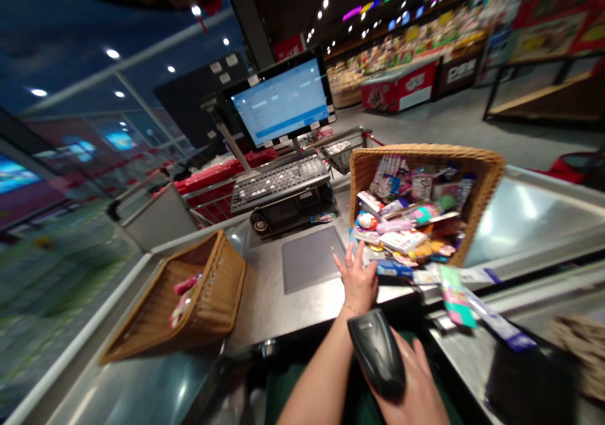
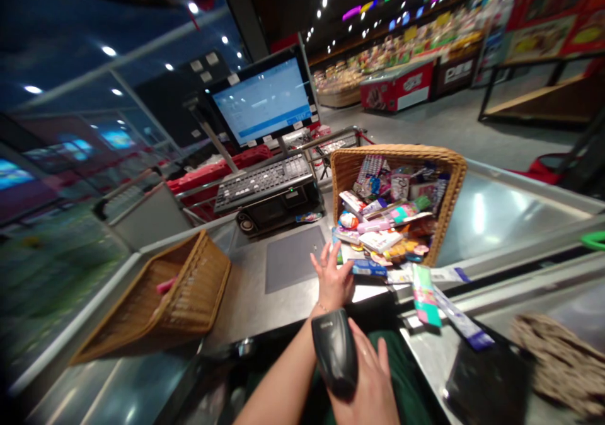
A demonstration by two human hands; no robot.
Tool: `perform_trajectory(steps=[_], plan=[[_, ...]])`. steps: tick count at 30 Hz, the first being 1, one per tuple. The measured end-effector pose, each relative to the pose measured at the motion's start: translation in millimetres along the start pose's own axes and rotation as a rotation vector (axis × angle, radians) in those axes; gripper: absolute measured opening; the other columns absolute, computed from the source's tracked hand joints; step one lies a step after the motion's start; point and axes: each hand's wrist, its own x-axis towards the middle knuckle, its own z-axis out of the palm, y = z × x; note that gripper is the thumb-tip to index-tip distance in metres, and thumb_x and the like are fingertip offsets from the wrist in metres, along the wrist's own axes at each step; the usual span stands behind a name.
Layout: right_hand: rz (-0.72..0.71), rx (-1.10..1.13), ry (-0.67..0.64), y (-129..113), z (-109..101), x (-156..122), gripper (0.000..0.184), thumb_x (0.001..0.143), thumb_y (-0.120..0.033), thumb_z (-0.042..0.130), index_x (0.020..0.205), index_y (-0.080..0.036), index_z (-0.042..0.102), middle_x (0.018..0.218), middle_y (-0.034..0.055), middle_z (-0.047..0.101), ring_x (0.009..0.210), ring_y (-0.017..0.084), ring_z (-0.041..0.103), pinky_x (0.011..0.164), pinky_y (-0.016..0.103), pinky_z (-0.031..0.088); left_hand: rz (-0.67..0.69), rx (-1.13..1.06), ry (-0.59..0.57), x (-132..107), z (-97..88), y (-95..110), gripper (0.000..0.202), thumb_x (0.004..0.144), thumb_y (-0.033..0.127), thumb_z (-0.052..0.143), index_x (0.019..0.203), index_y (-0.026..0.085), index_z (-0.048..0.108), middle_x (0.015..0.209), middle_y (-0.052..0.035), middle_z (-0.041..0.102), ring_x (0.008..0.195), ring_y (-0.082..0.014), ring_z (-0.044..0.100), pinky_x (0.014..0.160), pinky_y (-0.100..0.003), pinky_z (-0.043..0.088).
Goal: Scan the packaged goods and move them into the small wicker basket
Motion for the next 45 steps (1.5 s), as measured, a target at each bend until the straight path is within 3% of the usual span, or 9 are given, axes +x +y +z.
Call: perform_trajectory(steps=[14,19,28,45], plan=[[-0.066,-0.009,-0.006,-12.6,1.8,4.6,0.044,0.085,-0.034,0.047,0.120,-0.009,0.058,0.118,0.0191,0.067,0.107,0.034,0.065,0.088,0.062,0.050,-0.173,0.043,0.082,-31.2,-32.6,-38.9,0.021,0.080,0.028,0.062,0.099,0.032,0.071,0.149,-0.0058,0.041,0.142,-0.0305,0.027,0.109,-0.069,0.016],[-0.096,-0.026,-0.079,-14.5,2.8,3.5,0.043,0.087,-0.032,0.046,0.123,-0.012,0.055,0.124,0.0175,0.064,0.114,0.032,0.062,0.093,0.061,0.048,-0.235,0.056,0.113,-39.2,-43.1,-51.3,0.022,0.078,0.022,0.064,0.096,0.031,0.071,0.148,-0.0065,0.042,0.141,-0.0308,0.028,0.109,-0.069,0.016],[-0.083,0.000,-0.148,-19.1,8.8,3.5,0.046,0.087,-0.033,0.047,0.128,-0.013,0.052,0.129,0.0172,0.060,0.120,0.032,0.057,0.098,0.064,0.042,-0.286,0.085,0.210,-53.0,-48.4,-76.3,0.020,0.076,0.020,0.067,0.093,0.029,0.072,0.144,-0.0093,0.047,0.138,-0.0332,0.033,0.107,-0.072,0.017],[-0.109,0.026,-0.251,-30.9,10.5,4.1,0.048,0.087,-0.031,0.043,0.132,-0.016,0.051,0.131,0.0148,0.059,0.122,0.031,0.056,0.101,0.064,0.040,-0.356,0.137,0.280,-65.7,-65.4,-106.1,0.023,0.076,0.017,0.066,0.095,0.029,0.072,0.144,-0.0101,0.047,0.140,-0.0333,0.030,0.106,-0.073,0.017]])
